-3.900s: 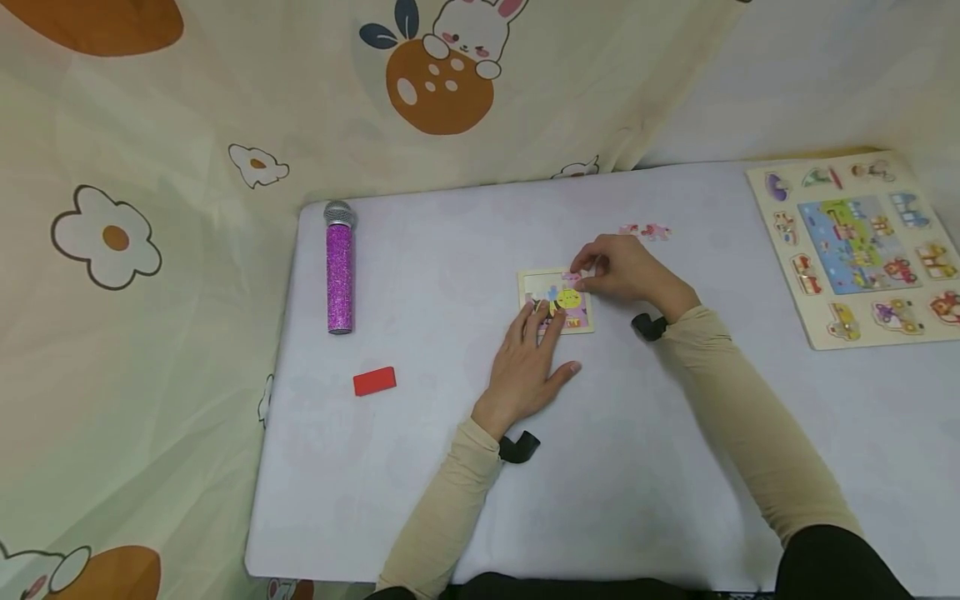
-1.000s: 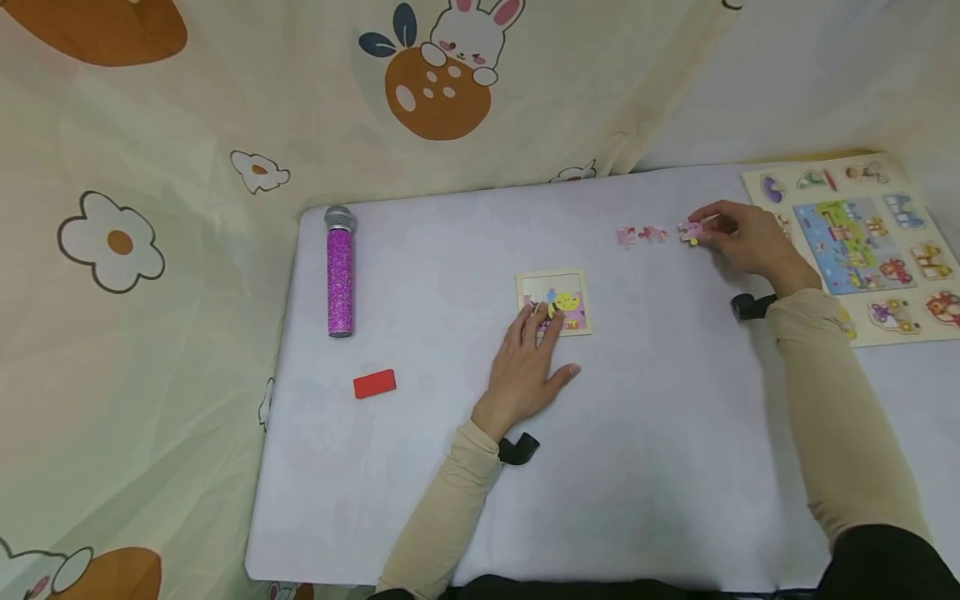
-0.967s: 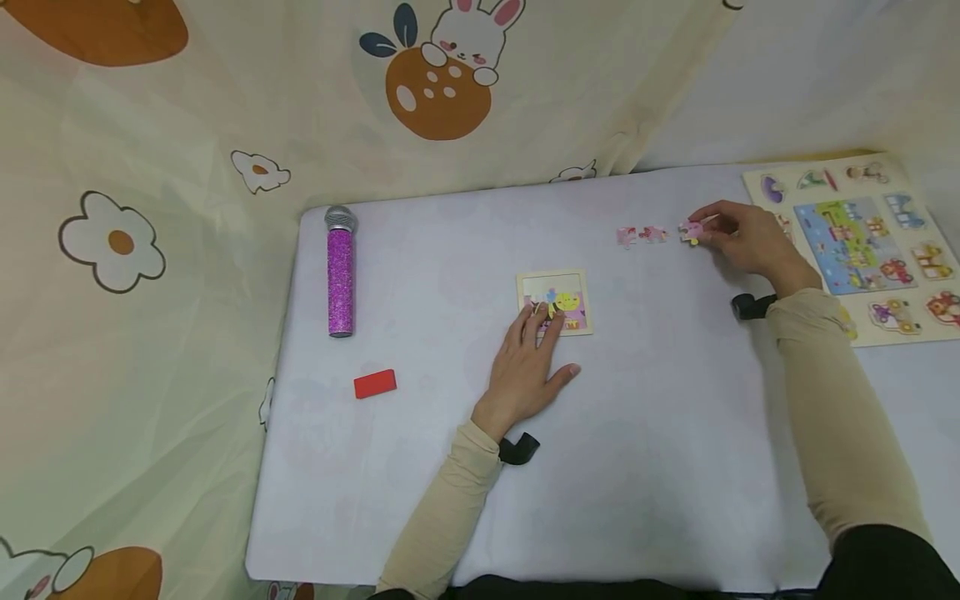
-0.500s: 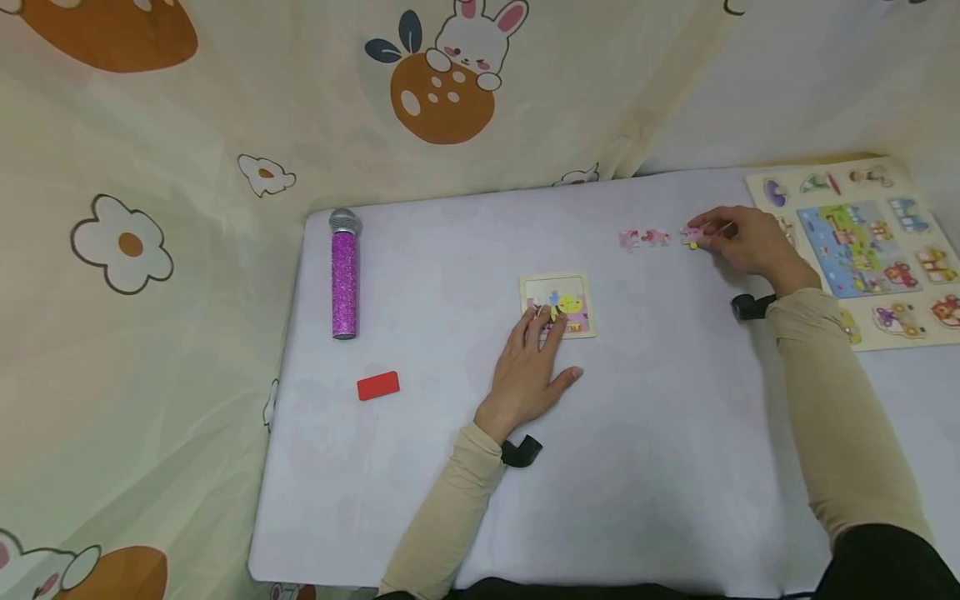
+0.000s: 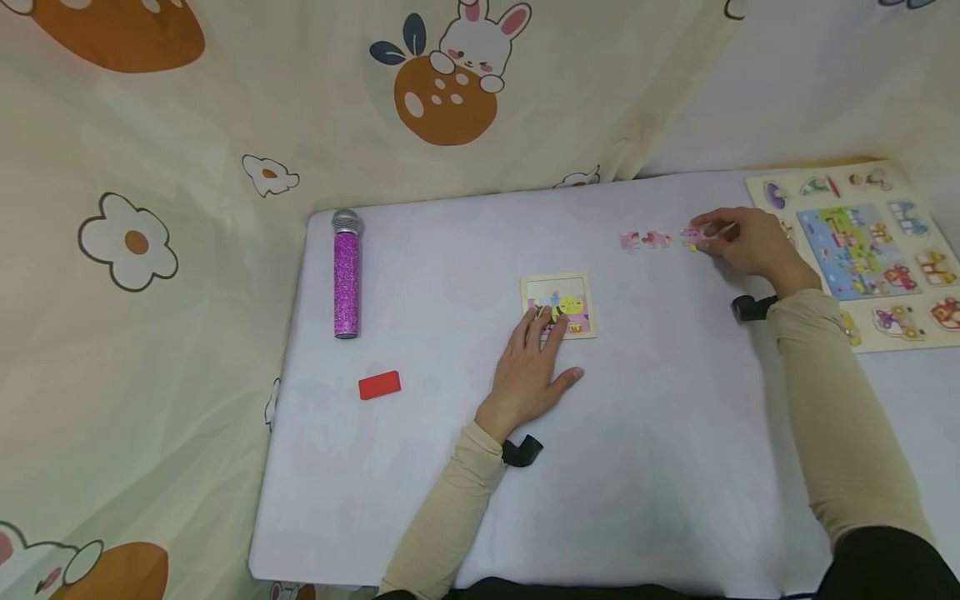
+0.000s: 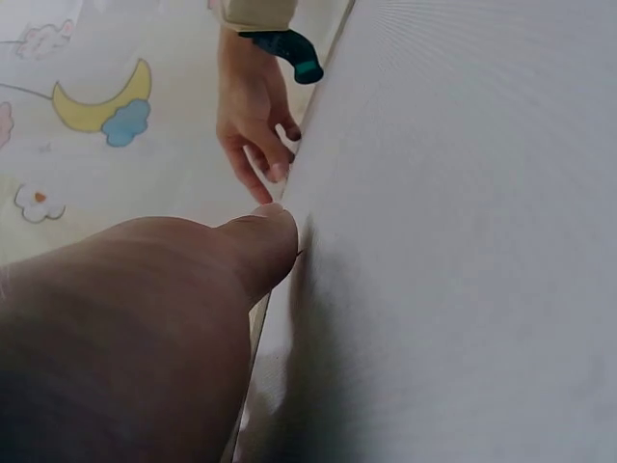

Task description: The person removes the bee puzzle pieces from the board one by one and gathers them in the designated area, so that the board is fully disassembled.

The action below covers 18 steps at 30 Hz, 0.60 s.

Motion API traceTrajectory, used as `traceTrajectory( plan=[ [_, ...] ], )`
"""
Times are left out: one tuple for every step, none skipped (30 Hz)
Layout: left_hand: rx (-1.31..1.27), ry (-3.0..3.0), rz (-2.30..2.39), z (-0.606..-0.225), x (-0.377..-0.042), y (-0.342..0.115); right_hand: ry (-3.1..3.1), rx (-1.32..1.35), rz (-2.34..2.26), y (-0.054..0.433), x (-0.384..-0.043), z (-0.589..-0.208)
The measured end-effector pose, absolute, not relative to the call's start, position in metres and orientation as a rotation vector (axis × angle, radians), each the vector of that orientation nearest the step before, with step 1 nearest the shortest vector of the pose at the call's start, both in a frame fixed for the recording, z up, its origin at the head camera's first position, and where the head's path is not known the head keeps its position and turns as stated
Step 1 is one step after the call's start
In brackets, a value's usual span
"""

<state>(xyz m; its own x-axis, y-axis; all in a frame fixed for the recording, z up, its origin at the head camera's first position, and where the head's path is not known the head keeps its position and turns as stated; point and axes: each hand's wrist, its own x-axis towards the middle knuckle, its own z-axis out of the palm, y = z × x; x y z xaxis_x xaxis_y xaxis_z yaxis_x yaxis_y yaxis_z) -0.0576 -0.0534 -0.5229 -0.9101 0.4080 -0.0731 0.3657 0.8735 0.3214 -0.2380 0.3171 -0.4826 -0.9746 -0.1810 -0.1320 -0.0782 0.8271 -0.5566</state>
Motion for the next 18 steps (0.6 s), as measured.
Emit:
traceTrajectory(
  plan=[
    [0.606,2.908,0.457,-0.523,-0.058,-0.053,2.836,-0.193,-0.862,0.317,-0.238,-0.482],
    [0.607,2.911,0.455,-0.523,-0.058,-0.053,2.842,-0.183,-0.876,0.317,-0.237,-0.482],
    [0.608,2.914,0.453,-0.523,-0.058,-0.053,2.851,-0.176,-0.889,0.316,-0.236,-0.481],
    [0.607,2.915,0.454,-0.523,-0.057,-0.053,2.859,-0.171,-0.907,0.315,-0.235,-0.481],
    [0.604,2.916,0.448,-0.523,-0.057,-0.052,2.868,-0.17,-0.925,0.313,-0.234,-0.48],
    [0.604,2.92,0.445,-0.522,-0.056,-0.052,2.874,-0.174,-0.946,0.31,-0.233,-0.48],
    [0.603,2.925,0.44,-0.522,-0.056,-0.051,2.877,-0.182,-0.963,0.307,-0.232,-0.478],
    [0.601,2.929,0.432,-0.522,-0.055,-0.05,2.875,-0.193,-0.981,0.303,-0.231,-0.477],
    [0.601,2.938,0.429,-0.521,-0.055,-0.049,2.873,-0.213,-0.997,0.298,-0.23,-0.476],
    [0.596,2.945,0.429,-0.521,-0.055,-0.048,2.872,-0.238,-1.014,0.292,-0.229,-0.474],
    [0.594,2.955,0.424,-0.521,-0.054,-0.046,2.872,-0.267,-1.022,0.287,-0.228,-0.473],
    [0.594,2.968,0.417,-0.521,-0.054,-0.045,2.87,-0.301,-1.023,0.281,-0.228,-0.473],
    [0.591,2.977,0.412,-0.521,-0.054,-0.043,2.866,-0.334,-1.019,0.275,-0.227,-0.472],
    [0.586,2.986,0.408,-0.521,-0.054,-0.041,2.862,-0.369,-1.013,0.269,-0.226,-0.472],
    [0.582,2.996,0.407,-0.521,-0.054,-0.04,2.859,-0.401,-1.007,0.262,-0.225,-0.471],
    [0.575,3.003,0.401,-0.521,-0.054,-0.038,2.849,-0.42,-1.0,0.256,-0.225,-0.471],
    [0.571,3.011,0.388,-0.522,-0.054,-0.036,2.839,-0.44,-0.993,0.249,-0.224,-0.471],
    [0.567,3.018,0.377,-0.522,-0.053,-0.035,2.826,-0.457,-0.987,0.243,-0.223,-0.47]
  ],
)
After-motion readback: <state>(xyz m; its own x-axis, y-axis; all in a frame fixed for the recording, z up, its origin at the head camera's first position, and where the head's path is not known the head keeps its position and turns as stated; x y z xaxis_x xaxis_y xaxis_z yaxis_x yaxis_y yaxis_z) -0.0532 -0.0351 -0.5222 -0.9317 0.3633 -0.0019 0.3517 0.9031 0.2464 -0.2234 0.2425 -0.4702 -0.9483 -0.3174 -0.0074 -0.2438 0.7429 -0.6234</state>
